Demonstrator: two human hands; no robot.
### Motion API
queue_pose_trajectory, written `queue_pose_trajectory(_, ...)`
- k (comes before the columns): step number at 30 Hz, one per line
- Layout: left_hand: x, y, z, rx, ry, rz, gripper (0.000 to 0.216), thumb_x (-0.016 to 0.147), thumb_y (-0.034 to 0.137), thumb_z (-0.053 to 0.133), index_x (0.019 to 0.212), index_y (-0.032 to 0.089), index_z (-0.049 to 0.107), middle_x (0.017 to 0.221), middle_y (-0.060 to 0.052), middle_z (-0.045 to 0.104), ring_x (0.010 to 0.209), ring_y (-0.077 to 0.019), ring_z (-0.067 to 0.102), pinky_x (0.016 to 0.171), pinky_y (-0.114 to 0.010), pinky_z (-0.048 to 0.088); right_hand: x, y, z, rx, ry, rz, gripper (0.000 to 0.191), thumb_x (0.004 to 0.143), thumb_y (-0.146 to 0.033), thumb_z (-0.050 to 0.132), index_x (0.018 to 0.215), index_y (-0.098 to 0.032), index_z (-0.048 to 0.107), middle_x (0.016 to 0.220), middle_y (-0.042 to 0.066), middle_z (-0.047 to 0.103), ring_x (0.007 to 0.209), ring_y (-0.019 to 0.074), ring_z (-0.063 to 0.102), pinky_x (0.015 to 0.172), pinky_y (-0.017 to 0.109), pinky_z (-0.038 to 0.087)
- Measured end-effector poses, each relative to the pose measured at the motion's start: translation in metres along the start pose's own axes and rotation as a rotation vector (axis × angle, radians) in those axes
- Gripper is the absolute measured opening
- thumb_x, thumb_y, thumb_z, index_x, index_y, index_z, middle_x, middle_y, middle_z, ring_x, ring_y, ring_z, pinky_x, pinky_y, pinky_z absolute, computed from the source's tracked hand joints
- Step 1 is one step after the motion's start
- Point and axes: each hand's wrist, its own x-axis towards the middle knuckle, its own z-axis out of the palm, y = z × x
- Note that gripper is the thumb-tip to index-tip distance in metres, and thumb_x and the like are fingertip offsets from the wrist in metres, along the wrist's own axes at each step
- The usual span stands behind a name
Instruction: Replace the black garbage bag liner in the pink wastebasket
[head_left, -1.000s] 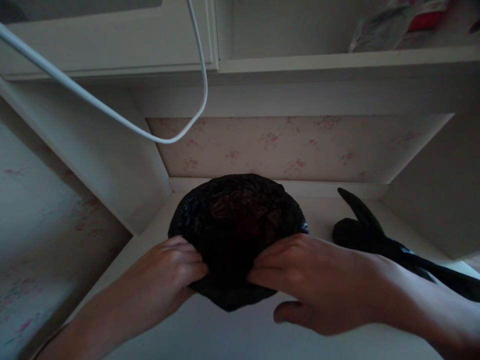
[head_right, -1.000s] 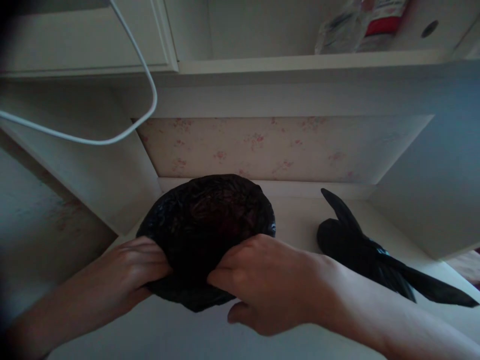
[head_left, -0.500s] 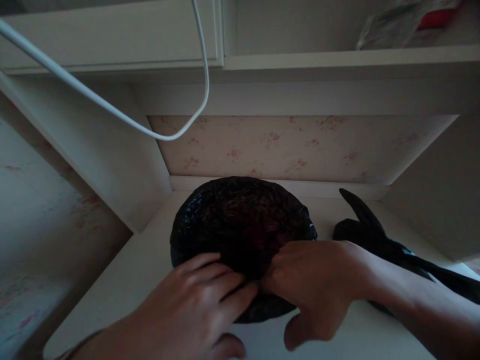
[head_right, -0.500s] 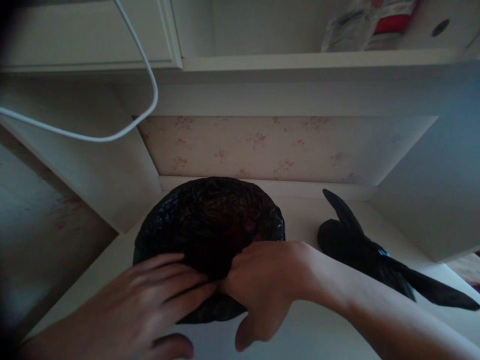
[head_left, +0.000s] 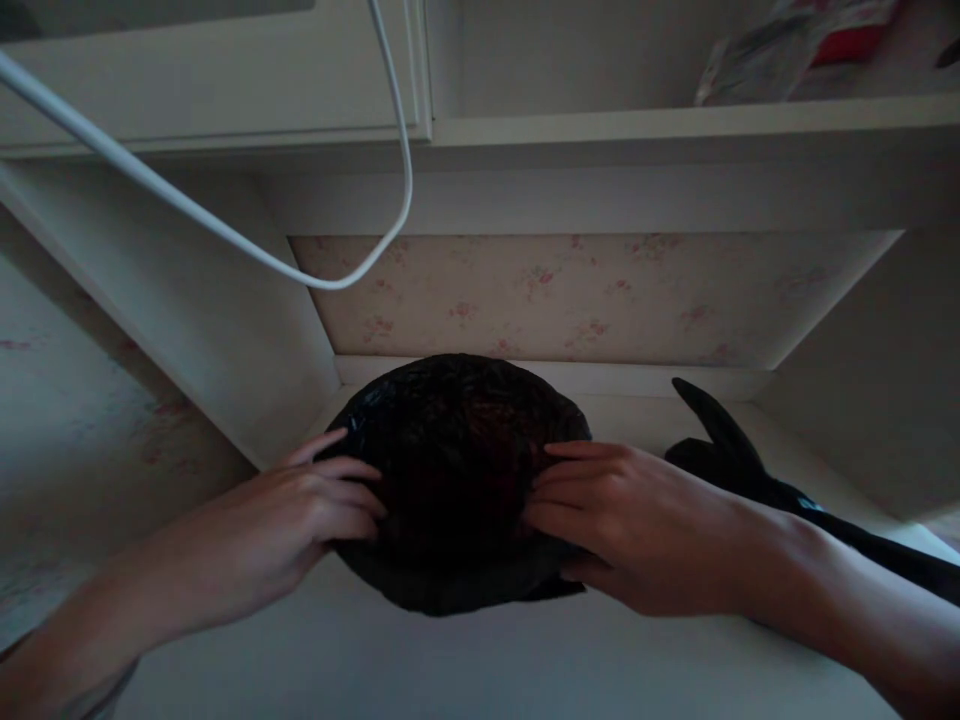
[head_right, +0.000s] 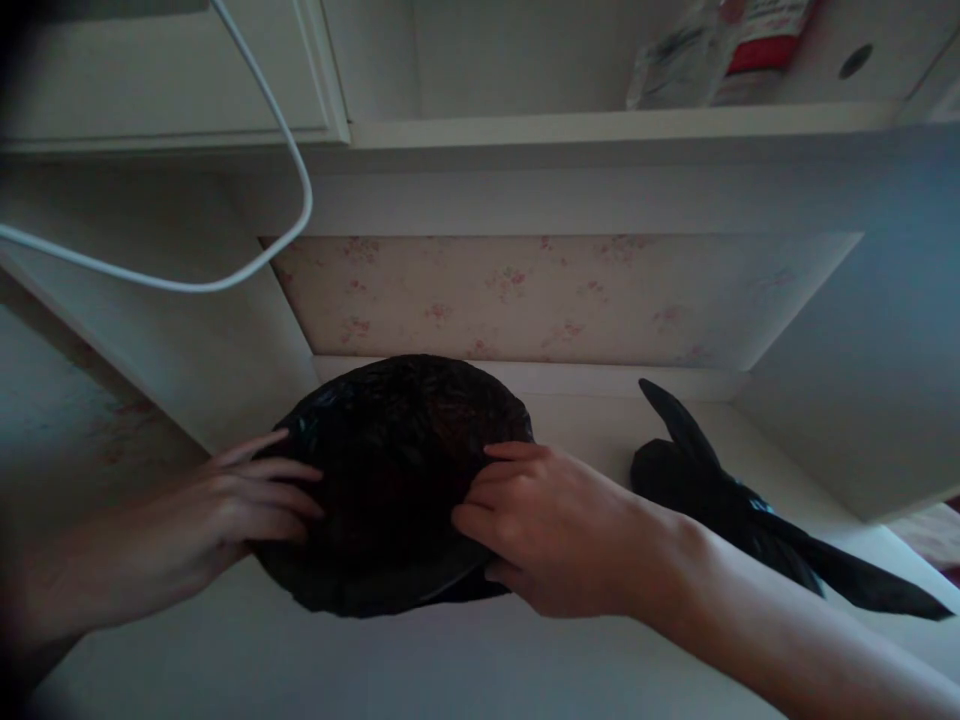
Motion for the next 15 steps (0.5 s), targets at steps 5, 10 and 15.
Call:
queue_pose_trajectory(5, -0.002, 0.025, -0.006, 0.103, -0.05, 0.022, 0.079, 0.085, 0.014, 0.069, 0.157, 0.036, 0.046, 0.15, -0.003, 0.065, 0.139, -0.0296, 0.06, 0.119, -0.053, 0.043, 0.005, -0.008, -0.002, 0.027, 0.045, -0.02, 0.028, 0.093, -0.028, 0.071, 0.12, -0.018, 0.071, 0.098, 0.009, 0.079, 0.096, 0.025, 0.072, 0.089, 0.038, 0.053)
queue_pose_trajectory(10, 0.034, 0.103, 0.022, -0.044, 0.18, -0.016, 0.057, 0.093, 0.046, 0.074, 0.139, 0.017, 0.06, 0.109, -0.007, 0.082, 0.092, -0.0248, 0.078, 0.086, -0.036, 0.063, 0.021, -0.007, 0.012, 0.03, 0.011, -0.035, 0.023, 0.089, -0.032, 0.075, 0.106, -0.016, 0.072, 0.089, 0.007, 0.079, 0.079, 0.0239, 0.072, 0.07, 0.036, 0.051)
queue_pose_trajectory(15, 0.044, 0.11, 0.053, 0.139, 0.251, -0.112, 0.029, 0.103, 0.031, 0.059, 0.122, 0.012, 0.067, 0.075, -0.005, 0.077, 0.057, -0.0229, 0.072, 0.052, -0.034, 0.053, 0.027, 0.0, 0.041, -0.092, 0.102, -0.074, 0.016, 0.094, -0.03, 0.067, 0.086, -0.016, 0.069, 0.071, 0.004, 0.073, 0.058, 0.0189, 0.066, 0.052, 0.035, 0.035)
